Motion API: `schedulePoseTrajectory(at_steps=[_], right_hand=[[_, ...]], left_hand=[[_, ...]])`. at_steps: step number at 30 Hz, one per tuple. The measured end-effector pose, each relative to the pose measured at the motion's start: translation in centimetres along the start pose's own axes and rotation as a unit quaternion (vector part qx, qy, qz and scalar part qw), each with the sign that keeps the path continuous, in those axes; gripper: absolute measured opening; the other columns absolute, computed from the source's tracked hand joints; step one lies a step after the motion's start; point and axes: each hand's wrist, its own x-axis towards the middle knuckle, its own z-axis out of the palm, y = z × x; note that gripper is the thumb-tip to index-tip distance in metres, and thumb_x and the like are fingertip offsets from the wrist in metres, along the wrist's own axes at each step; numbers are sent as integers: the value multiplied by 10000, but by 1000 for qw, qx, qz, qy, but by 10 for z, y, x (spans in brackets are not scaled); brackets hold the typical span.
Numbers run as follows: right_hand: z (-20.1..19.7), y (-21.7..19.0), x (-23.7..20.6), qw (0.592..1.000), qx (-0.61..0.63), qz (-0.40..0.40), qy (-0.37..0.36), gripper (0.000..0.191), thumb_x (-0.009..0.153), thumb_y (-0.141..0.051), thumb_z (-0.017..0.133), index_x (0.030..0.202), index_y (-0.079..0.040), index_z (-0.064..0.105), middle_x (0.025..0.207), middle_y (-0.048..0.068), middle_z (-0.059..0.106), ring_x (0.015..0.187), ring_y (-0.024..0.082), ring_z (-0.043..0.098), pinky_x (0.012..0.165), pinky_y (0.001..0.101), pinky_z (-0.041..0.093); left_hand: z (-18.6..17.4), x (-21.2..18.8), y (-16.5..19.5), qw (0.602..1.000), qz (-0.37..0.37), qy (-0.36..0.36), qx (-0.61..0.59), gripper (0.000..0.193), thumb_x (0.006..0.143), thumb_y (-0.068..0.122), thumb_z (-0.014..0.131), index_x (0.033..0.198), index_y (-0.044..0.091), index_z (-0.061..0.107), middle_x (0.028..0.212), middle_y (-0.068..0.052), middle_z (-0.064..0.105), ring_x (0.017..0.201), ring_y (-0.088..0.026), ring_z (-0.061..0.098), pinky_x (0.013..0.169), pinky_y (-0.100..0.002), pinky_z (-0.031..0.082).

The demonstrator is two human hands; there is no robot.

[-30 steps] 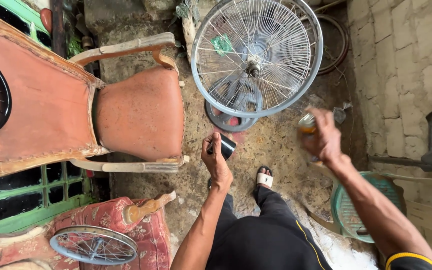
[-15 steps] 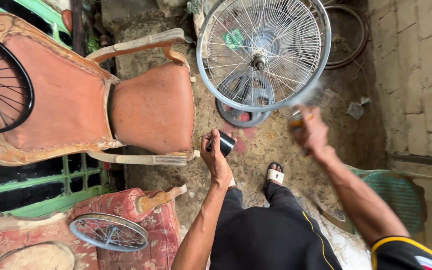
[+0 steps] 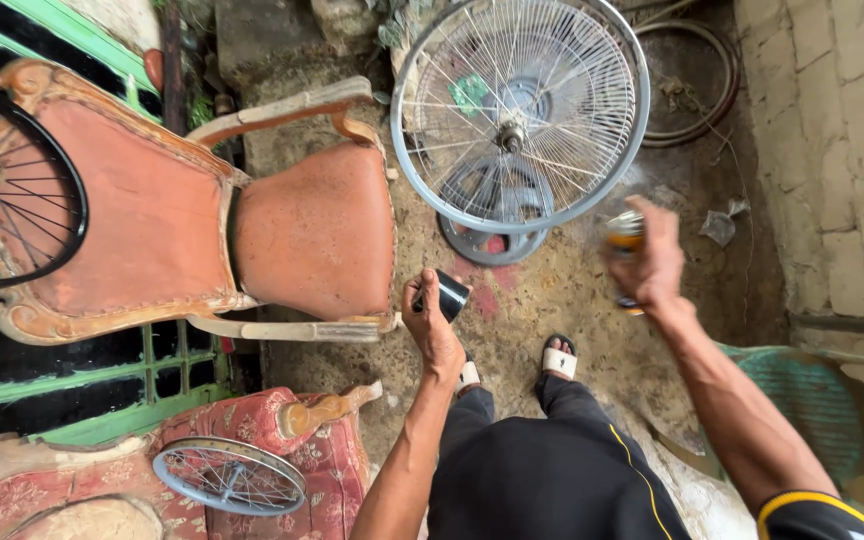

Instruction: The person holds a spray can in their right hand and sprays gray paint onto a round metal fan guard lying on the ground, moving the can back and forth across the guard's surface. They continue spraying from different angles around the guard, then set the can down and touch the guard at the end.

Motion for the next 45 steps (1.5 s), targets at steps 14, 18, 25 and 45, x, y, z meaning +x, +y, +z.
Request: schedulePoseTrajectory(at_steps=[14,18,25,45], right_hand=[[-75,-33,56,953,275,103,-81,717,832,-63,766,1477,-144,462,1230,143,659,1021,276,697,876,447,636],[-84,-49,64,955,265,82,-104,747,812,-55,788,1484,-140,471,1207,133,664,1014,237,693,871,419,627],[-90,-69,59,951,213,150,-169,810,758,-84,826,1474,-177,457,1126,118,642,917,234,703,790,426,647],[-32,-48,52,993,37,-111,-10,785,831,-144,842,1496,-64,433,1281,228,531,1119,335,647,942,461,620]], left_hand=[[14,7,7,999,23,4,-30,407,907,437,754,901,63,592,838,-80,674,740,-165,652,710,-326,564],[20,8,12,999,21,22,-14,392,865,445,728,899,69,621,825,-86,690,739,-181,703,711,-356,629],[27,10,12,999,25,13,-17,405,907,429,730,909,49,590,840,-110,688,741,-205,688,718,-375,609],[10,12,12,999,23,25,-8,402,926,445,739,919,68,602,858,-77,660,754,-184,667,716,-364,568]])
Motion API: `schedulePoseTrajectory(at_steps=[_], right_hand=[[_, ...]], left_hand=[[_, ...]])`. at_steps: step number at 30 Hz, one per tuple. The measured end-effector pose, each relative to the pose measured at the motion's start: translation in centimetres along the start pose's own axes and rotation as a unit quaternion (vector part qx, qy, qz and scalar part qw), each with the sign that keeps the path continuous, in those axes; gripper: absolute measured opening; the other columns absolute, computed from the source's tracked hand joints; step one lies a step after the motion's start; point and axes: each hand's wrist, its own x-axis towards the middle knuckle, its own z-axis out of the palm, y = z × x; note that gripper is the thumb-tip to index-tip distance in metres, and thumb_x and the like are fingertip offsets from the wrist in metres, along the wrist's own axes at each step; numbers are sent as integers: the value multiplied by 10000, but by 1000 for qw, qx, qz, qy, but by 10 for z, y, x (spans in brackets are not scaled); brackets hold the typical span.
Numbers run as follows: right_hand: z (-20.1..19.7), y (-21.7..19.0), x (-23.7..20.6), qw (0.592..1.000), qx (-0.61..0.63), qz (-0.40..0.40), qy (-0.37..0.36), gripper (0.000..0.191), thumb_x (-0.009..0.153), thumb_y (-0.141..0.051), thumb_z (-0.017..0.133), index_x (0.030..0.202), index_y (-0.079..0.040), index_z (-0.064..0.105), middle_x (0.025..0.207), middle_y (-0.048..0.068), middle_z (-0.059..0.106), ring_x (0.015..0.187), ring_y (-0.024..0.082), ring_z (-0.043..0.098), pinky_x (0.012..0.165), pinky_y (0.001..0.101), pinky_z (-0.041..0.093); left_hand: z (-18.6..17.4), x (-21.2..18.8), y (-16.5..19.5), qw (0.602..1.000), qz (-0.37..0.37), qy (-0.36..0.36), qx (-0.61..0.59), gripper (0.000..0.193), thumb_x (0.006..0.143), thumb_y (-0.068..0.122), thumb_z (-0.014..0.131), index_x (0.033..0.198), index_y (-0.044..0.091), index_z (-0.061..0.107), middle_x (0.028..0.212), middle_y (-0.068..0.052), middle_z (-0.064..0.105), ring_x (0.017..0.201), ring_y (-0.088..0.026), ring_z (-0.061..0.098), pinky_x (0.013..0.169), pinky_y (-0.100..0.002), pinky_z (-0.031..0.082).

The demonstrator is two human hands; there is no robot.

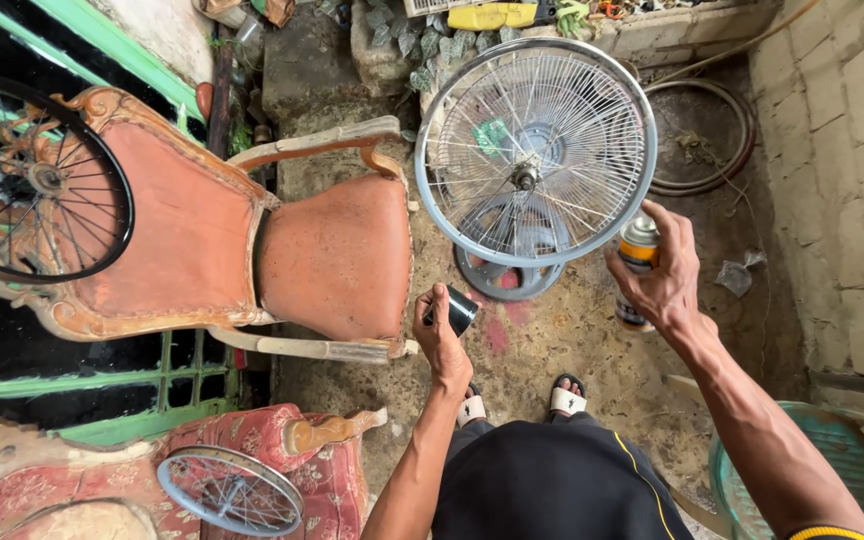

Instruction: The person holds a spray can in their right hand and sprays gray paint onto a round metal fan guard lying on the ground, moving the can back and forth across the guard's surface. They continue spraying from different angles around the guard, then set the can down and touch the guard at the end.

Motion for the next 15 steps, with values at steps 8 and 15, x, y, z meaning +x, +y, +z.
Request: schedulePoseTrajectory(at_steps=[8,15], right_hand=[[31,5,27,1000,2,19,-12,765,860,-165,846,1497,-62,436,1263,240,530,1027,332,665,841,442,647],[34,-2,27,999,-18,-8,-40,760,848,-187,854,1486,-87,454,1310,263,518,1095,372,657,878,460,644]], left_hand=[[-23,1,20,1000,2,14,17,479,879,499,721,959,43,594,864,-152,707,755,-252,724,748,-391,604],[-28,7,21,1000,15,8,-1,492,911,487,728,948,18,586,887,-144,653,802,-255,728,775,-396,598]])
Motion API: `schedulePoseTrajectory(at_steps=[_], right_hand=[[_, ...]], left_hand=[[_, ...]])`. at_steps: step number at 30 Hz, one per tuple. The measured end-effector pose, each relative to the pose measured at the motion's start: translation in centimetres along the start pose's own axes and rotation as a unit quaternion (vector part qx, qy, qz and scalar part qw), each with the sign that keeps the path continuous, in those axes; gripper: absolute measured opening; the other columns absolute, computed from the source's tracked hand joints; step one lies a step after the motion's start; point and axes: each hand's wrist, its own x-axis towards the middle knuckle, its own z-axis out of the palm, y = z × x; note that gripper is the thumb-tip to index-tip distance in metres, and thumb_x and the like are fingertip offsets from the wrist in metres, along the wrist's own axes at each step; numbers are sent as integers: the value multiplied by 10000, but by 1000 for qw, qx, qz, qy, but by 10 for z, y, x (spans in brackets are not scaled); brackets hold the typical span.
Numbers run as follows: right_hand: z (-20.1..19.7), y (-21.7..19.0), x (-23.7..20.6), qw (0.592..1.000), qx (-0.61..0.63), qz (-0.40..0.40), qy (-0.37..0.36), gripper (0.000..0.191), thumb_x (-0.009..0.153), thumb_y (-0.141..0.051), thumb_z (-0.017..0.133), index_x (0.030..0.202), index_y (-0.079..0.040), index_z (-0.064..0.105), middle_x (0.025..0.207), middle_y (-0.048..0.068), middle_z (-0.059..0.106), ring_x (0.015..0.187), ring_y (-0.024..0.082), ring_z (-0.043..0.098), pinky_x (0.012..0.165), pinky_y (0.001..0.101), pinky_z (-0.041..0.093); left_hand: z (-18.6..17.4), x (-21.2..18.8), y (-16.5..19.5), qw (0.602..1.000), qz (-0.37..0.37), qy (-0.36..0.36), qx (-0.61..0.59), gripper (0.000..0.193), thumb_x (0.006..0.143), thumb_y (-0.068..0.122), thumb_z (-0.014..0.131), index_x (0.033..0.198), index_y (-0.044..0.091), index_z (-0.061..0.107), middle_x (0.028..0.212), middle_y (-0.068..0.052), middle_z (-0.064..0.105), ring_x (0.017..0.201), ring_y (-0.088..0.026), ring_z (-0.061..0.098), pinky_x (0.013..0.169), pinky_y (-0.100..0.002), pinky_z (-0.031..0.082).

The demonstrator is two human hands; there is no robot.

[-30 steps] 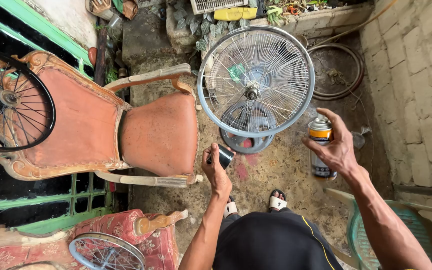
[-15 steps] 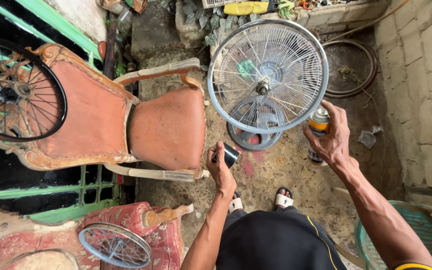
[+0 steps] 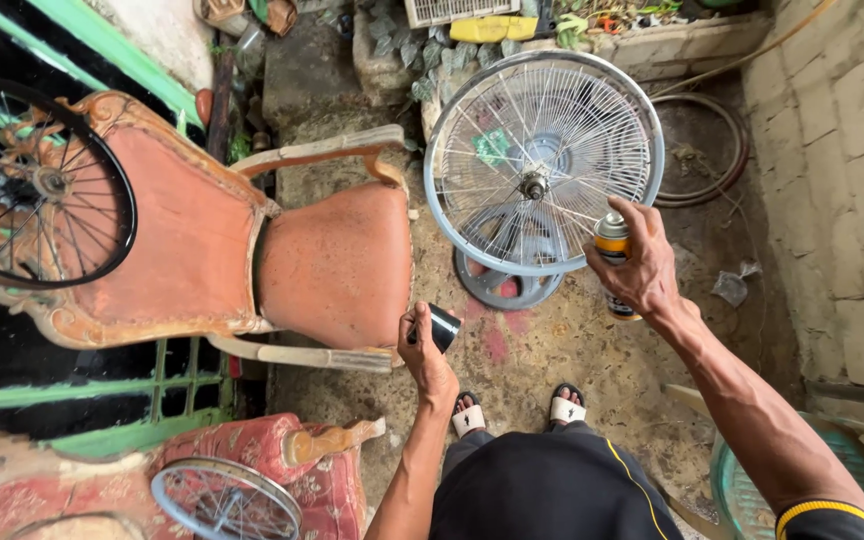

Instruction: The person holds a spray can in their right hand and sprays gray paint onto a round metal fan guard lying on the ground, moving the can back and forth across the guard's surface. They continue spraying from different angles around the guard, then set the can down and touch the guard at the end.

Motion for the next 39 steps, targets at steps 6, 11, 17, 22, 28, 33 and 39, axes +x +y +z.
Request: schedulePoseTrajectory(at_steps=[6,11,17,22,28,33,39], right_hand=[[-17,-6,3,999,-27,5,29,810,823,-176,860,1504,-86,433,1302,248,522,1116,372,647,915,484,625],[-15,-17,5,995,-13,2,97,762,882,-155,847,1511,-90,422,1278,216,521,1086,320,650,907,456,631],[20,-34,35,972,61,24,226,743,959,-100,852,1543,-108,393,1244,152,529,1097,268,644,927,397,654],[59,-49,80,955,101,47,273,759,925,-61,829,1544,-107,391,1294,164,519,1118,266,638,954,392,660],[62,-49,124,969,-5,48,241,812,885,-82,861,1539,-117,382,1187,160,506,1070,304,606,922,463,583],[73,-33,149,972,2,71,224,785,891,-58,809,1542,-133,376,1200,182,488,1013,274,624,848,420,633],[97,-28,176,970,-4,126,207,730,915,-85,791,1522,-127,388,1172,177,496,938,257,638,753,386,656]], left_hand=[[4,8,4,1000,-27,-15,-3,453,897,469,721,965,37,602,851,-161,697,741,-258,709,754,-390,595],[3,20,8,999,-43,-28,-10,460,870,474,736,938,39,602,837,-144,689,730,-252,702,736,-406,613],[-12,38,15,998,-31,-51,5,444,926,449,723,917,22,602,852,-94,633,796,-207,646,723,-376,579],[-9,52,23,998,-33,-55,22,418,922,438,704,926,31,606,833,-132,671,754,-198,642,715,-341,539],[-1,50,28,999,-17,-27,8,412,924,437,675,917,34,592,828,-116,675,761,-208,665,716,-345,553],[-7,54,32,998,17,-28,45,440,1022,412,659,916,-8,585,843,-135,655,788,-220,629,768,-342,535],[-11,78,52,999,-12,-41,-4,376,949,392,671,928,29,575,802,-148,673,730,-246,667,718,-368,569]])
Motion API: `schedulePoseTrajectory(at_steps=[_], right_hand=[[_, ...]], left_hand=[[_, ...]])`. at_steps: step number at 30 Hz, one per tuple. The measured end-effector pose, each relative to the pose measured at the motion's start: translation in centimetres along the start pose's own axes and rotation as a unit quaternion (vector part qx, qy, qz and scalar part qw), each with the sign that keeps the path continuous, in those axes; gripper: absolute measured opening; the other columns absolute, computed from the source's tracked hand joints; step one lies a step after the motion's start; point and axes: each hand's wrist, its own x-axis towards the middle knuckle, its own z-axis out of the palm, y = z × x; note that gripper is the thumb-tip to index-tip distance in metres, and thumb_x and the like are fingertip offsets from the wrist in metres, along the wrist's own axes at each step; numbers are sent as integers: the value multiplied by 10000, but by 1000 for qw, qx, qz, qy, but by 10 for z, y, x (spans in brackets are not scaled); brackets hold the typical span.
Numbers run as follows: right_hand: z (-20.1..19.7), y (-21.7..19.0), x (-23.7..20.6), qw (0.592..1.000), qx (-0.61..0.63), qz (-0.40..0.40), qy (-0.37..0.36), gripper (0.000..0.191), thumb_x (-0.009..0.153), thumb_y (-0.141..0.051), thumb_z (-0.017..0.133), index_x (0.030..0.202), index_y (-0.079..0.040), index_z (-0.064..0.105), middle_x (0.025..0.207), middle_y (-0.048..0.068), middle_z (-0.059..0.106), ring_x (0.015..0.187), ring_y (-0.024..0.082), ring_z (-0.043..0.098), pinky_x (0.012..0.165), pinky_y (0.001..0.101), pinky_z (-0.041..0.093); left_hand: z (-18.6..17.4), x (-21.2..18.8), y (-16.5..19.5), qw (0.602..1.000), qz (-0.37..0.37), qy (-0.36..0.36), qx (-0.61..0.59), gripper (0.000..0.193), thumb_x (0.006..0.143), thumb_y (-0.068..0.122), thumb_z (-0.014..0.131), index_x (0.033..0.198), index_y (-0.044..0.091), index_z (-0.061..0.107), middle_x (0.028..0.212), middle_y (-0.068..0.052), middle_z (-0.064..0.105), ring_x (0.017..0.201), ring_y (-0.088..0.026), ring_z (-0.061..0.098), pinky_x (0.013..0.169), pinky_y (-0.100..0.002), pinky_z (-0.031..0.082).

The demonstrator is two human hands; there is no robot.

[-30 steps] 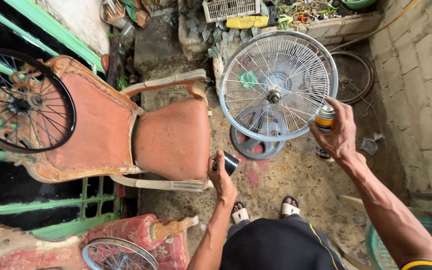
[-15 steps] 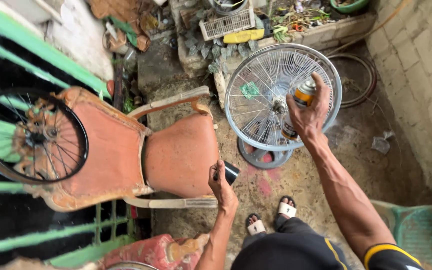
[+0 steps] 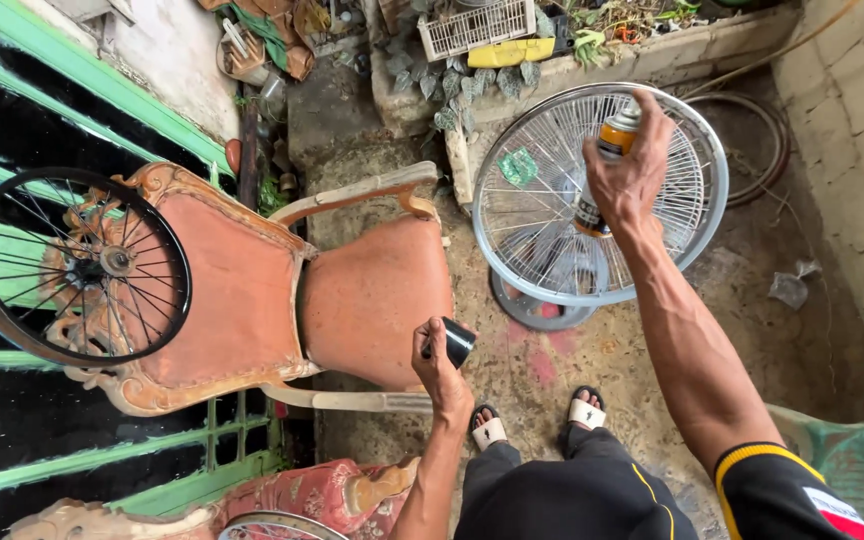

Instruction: The person holds a spray can in their right hand and sprays gray paint onto a round metal fan guard lying on the ground, moving the can back and forth across the guard's surface. They continue spraying from different angles around the guard, then set the can down and touch the guard at the end.

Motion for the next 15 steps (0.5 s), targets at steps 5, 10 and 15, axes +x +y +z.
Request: schedulePoseTrajectory(at_steps=[5,10,15], right_hand=[[31,-27,-25,997,12,-32,-63,731,900,-85,804,1510,-104,402,1181,216,492,930,290,623,718,403,647],[26,-45,-76,987,14,5,-158,759,827,-88,832,1473,-75,434,1113,229,524,904,290,615,739,443,625],[18,-23,-45,993,78,-82,35,719,913,-43,816,1506,-67,410,1244,190,544,1007,254,627,881,406,639]], left_hand=[[-10,20,12,1000,13,-9,12,379,938,391,688,950,26,585,824,-137,673,733,-235,685,722,-371,576],[-11,29,8,999,4,-32,17,389,949,403,693,944,29,586,821,-143,680,724,-242,685,722,-373,573],[-13,32,8,999,-4,-30,19,385,930,401,704,951,33,592,818,-136,679,719,-237,686,712,-383,585]])
